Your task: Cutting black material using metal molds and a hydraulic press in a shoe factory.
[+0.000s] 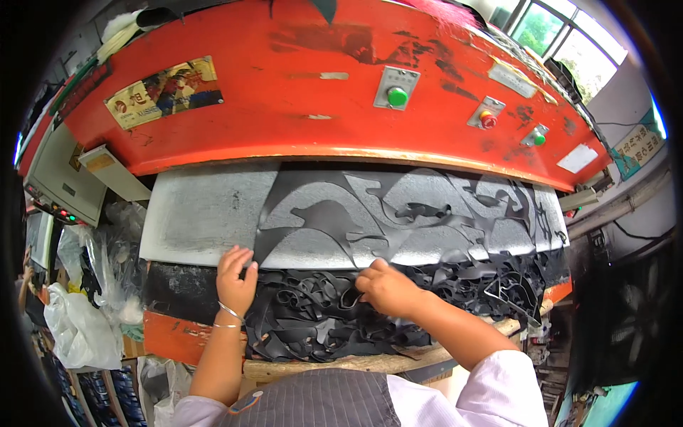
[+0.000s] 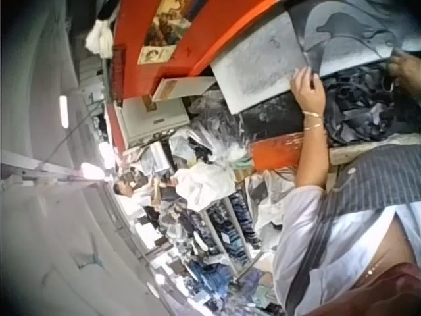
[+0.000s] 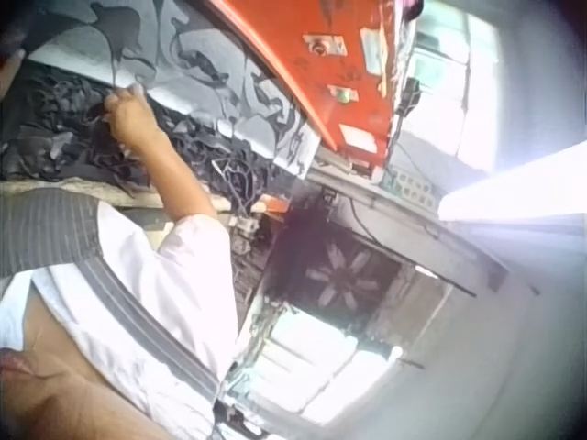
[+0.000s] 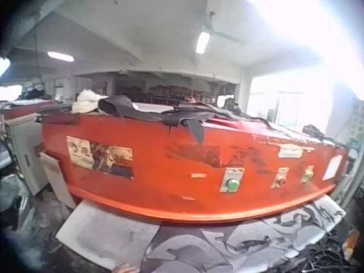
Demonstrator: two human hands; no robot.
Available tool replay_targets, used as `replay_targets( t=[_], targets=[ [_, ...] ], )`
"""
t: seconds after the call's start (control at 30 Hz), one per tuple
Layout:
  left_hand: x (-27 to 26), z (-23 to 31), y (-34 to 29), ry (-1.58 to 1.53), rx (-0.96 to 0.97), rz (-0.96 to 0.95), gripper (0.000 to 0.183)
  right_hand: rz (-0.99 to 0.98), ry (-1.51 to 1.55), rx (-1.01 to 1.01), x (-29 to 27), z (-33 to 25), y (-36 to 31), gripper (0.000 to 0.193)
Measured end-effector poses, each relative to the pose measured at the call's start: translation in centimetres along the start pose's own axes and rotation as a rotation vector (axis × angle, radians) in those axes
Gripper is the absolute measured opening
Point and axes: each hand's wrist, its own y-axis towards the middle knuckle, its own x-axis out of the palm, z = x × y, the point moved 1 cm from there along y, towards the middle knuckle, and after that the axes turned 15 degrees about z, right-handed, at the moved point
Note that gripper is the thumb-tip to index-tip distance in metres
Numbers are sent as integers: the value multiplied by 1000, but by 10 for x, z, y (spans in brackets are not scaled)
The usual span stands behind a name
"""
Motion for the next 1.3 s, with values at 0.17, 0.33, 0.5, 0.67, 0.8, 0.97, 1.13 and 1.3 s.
replay_targets(
  t=[0.17,0.33,0.5,0.67,0.8,0.97,1.13,1.3],
  targets=[
    [-1,16,5,104,81,-37,29,506,-16,103,-72,-3,19,21],
    [24,-1,23,148,-178,-73,35,610,208,-21,-33,3,85,22],
    [46,1,80,419,-304,-409,28,491,345,-215,7,-5,157,22],
    [52,-27,102,287,-334,-429,19,427,348,-261,24,-7,196,21],
    [28,-41,56,3,-223,-83,29,509,444,-135,25,-2,194,39],
    [15,6,7,84,-10,25,47,460,299,-51,32,16,184,47],
    [17,1,4,109,-99,112,30,524,414,-24,41,14,190,45],
    [26,-1,3,144,-85,138,30,603,313,-8,42,14,192,41]
  ],
)
